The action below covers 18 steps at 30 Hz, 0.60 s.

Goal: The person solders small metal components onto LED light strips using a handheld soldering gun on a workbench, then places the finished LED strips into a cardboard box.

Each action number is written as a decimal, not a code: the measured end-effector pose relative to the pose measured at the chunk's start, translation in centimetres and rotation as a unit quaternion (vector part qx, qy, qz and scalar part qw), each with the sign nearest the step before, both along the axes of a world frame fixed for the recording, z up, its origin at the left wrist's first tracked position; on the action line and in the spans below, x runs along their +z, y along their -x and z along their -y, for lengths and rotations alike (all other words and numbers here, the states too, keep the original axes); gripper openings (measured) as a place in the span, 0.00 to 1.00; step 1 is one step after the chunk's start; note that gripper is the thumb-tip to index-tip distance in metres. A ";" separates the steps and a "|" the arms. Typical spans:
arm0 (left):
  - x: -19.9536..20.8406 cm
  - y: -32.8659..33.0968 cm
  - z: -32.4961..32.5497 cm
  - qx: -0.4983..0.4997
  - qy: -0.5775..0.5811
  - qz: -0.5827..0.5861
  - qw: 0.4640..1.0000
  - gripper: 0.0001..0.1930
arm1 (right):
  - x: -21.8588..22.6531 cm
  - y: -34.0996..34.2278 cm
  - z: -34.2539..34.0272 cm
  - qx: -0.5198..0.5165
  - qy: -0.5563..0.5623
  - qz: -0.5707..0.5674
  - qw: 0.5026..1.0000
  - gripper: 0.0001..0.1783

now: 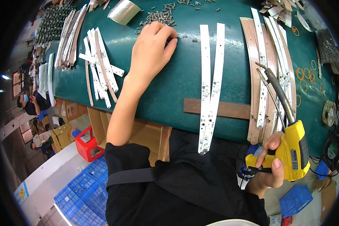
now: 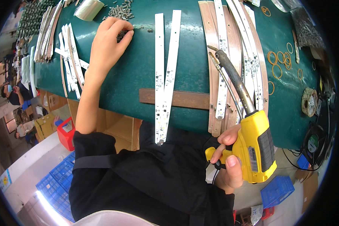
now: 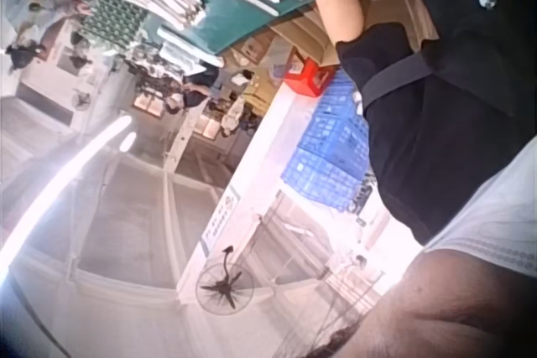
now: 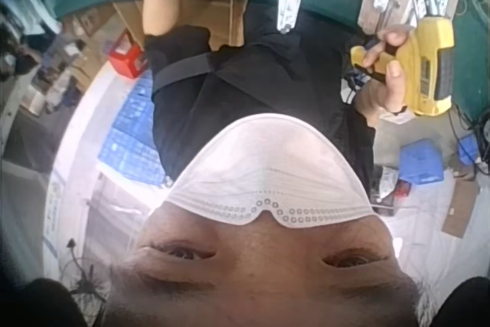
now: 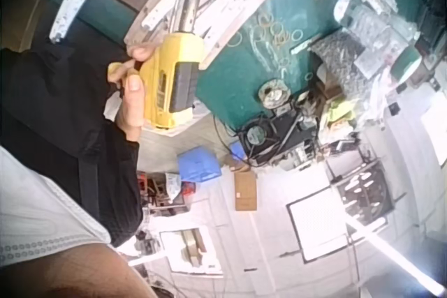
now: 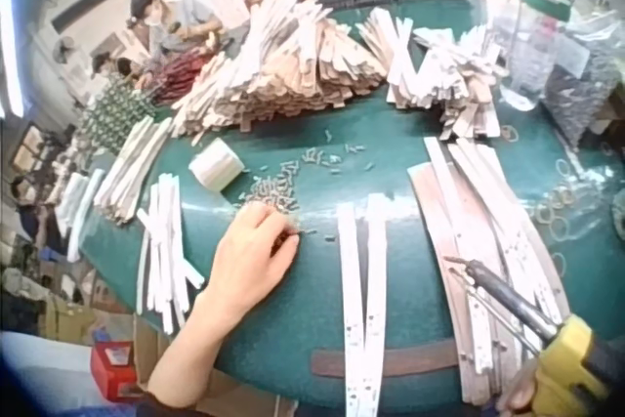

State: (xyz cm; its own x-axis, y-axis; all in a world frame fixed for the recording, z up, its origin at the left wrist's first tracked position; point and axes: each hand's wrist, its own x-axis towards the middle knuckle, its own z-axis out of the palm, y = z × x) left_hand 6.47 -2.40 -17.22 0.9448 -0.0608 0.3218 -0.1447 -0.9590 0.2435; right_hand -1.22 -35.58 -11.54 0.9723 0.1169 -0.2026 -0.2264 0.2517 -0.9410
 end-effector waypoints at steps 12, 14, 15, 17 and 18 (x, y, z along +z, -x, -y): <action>-0.2 1.3 0.2 0.062 0.311 0.019 0.948 0.09 | 0.3 0.0 -0.1 -0.005 -0.001 -0.008 1.000 0.28; -0.1 1.5 0.6 0.072 0.379 0.005 0.922 0.09 | 0.3 -0.1 0.0 -0.010 0.001 -0.008 1.000 0.29; -0.1 1.7 0.7 0.081 0.446 -0.009 0.892 0.08 | 0.2 0.0 0.1 -0.010 0.001 -0.008 1.000 0.29; 0.0 2.0 0.8 0.095 0.424 -0.008 0.901 0.08 | 0.1 0.0 0.2 -0.011 0.002 -0.010 1.000 0.29; 0.1 2.1 0.8 0.109 0.402 -0.005 0.909 0.07 | 0.1 0.0 0.1 -0.011 0.001 -0.010 1.000 0.29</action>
State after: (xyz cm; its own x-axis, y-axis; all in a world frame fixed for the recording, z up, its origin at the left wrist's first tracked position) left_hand 4.34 -3.16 -17.14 0.9094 0.3794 0.1704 0.0338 -0.4759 0.8789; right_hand -1.26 -35.72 -11.49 0.9701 0.0956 -0.2232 -0.2405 0.2539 -0.9368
